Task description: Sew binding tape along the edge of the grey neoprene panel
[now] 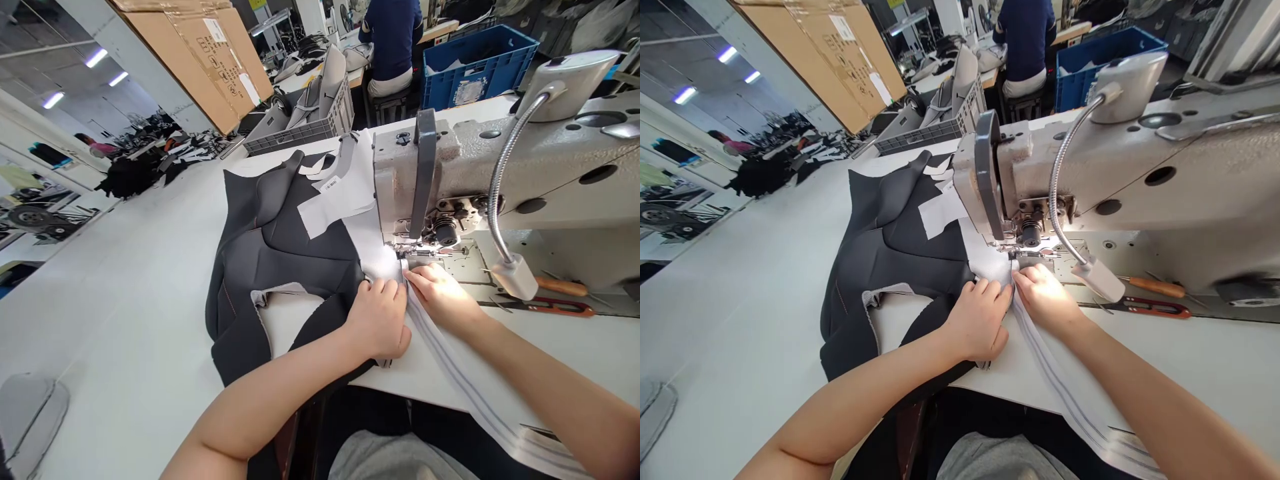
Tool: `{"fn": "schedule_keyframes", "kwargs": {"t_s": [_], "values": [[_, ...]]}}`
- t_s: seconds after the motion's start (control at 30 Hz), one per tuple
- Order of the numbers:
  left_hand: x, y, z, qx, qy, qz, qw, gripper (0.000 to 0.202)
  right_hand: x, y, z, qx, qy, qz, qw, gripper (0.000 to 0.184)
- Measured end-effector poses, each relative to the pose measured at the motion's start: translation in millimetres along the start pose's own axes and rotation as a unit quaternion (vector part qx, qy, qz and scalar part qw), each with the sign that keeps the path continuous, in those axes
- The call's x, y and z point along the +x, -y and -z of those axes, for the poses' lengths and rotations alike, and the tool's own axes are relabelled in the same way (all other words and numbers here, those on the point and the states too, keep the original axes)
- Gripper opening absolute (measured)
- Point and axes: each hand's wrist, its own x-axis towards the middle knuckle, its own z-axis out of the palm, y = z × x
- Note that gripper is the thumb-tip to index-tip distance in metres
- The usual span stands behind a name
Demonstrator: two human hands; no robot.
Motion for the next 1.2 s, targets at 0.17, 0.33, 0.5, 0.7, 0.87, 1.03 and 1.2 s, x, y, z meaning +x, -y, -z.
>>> {"fn": "schedule_keyframes", "kwargs": {"t_s": [0.17, 0.33, 0.5, 0.7, 0.87, 1.03, 1.2], "values": [[18, 2, -8.2, -0.003, -0.033, 0.025, 0.999, 0.052, 3, 1, 0, 0.015, -0.002, 0.015, 1.000, 0.033], [23, 12, -13.9, 0.009, -0.057, 0.025, 0.998, 0.048, 3, 7, 24, 0.054, 0.079, -0.121, 0.988, 0.030], [-17, 38, -1.1, 0.036, 0.001, -0.140, 0.990, 0.097, -34, 54, 68, 0.053, 0.315, -0.076, 0.945, 0.036], [-31, 60, 9.1, 0.188, -0.063, -0.185, 0.963, 0.056, -45, 74, 80, 0.049, 0.361, 0.053, 0.930, 0.036], [-9, 42, 2.6, 0.152, -0.035, -0.216, 0.964, 0.041, -20, 24, 45, -0.142, 0.114, 0.011, 0.983, 0.025], [-12, 15, -7.3, 0.111, 0.019, -0.150, 0.982, 0.061, -9, 14, 19, -0.172, 0.057, -0.013, 0.983, 0.029], [-11, 15, -16.4, 0.065, 0.036, -0.134, 0.988, 0.079, -6, 21, 6, -0.046, 0.019, -0.061, 0.997, 0.030]]}}
